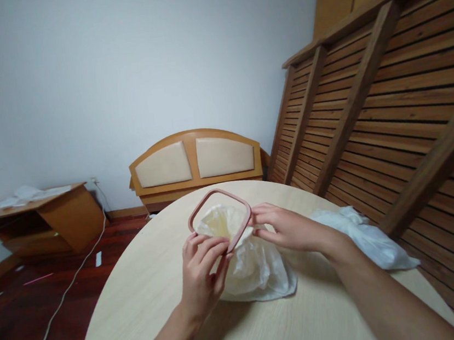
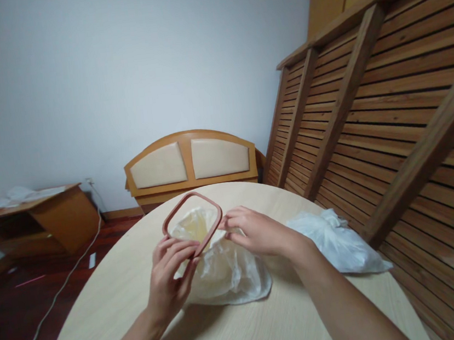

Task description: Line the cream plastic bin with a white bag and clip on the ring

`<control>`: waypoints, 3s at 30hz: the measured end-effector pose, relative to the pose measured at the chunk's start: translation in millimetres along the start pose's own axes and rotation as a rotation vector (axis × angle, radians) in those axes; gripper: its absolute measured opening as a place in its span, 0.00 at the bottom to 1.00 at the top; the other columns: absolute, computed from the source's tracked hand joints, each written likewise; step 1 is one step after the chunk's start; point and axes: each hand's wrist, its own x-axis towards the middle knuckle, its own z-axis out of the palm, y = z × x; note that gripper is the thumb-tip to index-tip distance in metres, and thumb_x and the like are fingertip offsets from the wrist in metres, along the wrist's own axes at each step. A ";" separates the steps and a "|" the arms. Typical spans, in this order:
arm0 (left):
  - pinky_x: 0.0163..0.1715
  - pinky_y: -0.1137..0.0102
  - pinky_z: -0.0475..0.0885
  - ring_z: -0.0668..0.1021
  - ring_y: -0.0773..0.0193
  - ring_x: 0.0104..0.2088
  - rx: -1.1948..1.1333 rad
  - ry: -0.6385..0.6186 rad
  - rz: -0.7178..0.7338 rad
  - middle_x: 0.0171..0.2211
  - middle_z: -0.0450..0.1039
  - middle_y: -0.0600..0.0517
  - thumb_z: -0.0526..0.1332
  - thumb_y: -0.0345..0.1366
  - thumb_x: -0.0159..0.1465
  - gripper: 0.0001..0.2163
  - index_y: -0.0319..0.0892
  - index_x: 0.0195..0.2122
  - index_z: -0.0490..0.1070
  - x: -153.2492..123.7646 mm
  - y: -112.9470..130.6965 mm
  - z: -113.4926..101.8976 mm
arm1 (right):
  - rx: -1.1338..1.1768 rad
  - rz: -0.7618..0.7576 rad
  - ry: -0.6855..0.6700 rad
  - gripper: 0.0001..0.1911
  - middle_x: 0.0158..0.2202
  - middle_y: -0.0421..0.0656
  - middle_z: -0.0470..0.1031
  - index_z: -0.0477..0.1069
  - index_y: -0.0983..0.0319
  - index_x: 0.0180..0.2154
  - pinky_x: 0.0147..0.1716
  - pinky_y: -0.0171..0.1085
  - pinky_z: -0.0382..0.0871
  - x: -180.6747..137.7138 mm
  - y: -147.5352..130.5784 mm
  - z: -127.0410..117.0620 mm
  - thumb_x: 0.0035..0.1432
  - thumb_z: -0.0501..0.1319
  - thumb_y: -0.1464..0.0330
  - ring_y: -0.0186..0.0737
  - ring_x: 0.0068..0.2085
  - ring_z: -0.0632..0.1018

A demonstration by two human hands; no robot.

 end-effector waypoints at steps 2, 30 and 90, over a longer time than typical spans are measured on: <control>0.53 0.56 0.66 0.74 0.57 0.43 0.002 -0.008 0.001 0.40 0.80 0.50 0.62 0.28 0.67 0.07 0.45 0.44 0.73 -0.4 -0.7 1.0 | 0.003 0.012 -0.012 0.09 0.47 0.46 0.79 0.79 0.59 0.45 0.56 0.45 0.66 -0.1 1.9 1.3 0.67 0.61 0.69 0.45 0.52 0.75; 0.53 0.55 0.68 0.76 0.58 0.44 0.028 -0.004 0.020 0.39 0.77 0.49 0.61 0.28 0.67 0.06 0.45 0.43 0.72 -4.7 -11.4 6.6 | 0.024 0.085 0.003 0.04 0.46 0.46 0.76 0.75 0.62 0.40 0.51 0.41 0.69 -4.7 5.6 -2.9 0.62 0.64 0.73 0.43 0.48 0.76; 0.58 0.55 0.65 0.71 0.54 0.53 -0.328 -0.092 -0.132 0.46 0.70 0.47 0.57 0.29 0.68 0.06 0.44 0.43 0.70 4.0 -18.1 -3.4 | 0.132 0.201 0.050 0.26 0.59 0.48 0.75 0.74 0.59 0.56 0.62 0.51 0.64 -5.4 4.6 0.3 0.60 0.66 0.55 0.51 0.60 0.74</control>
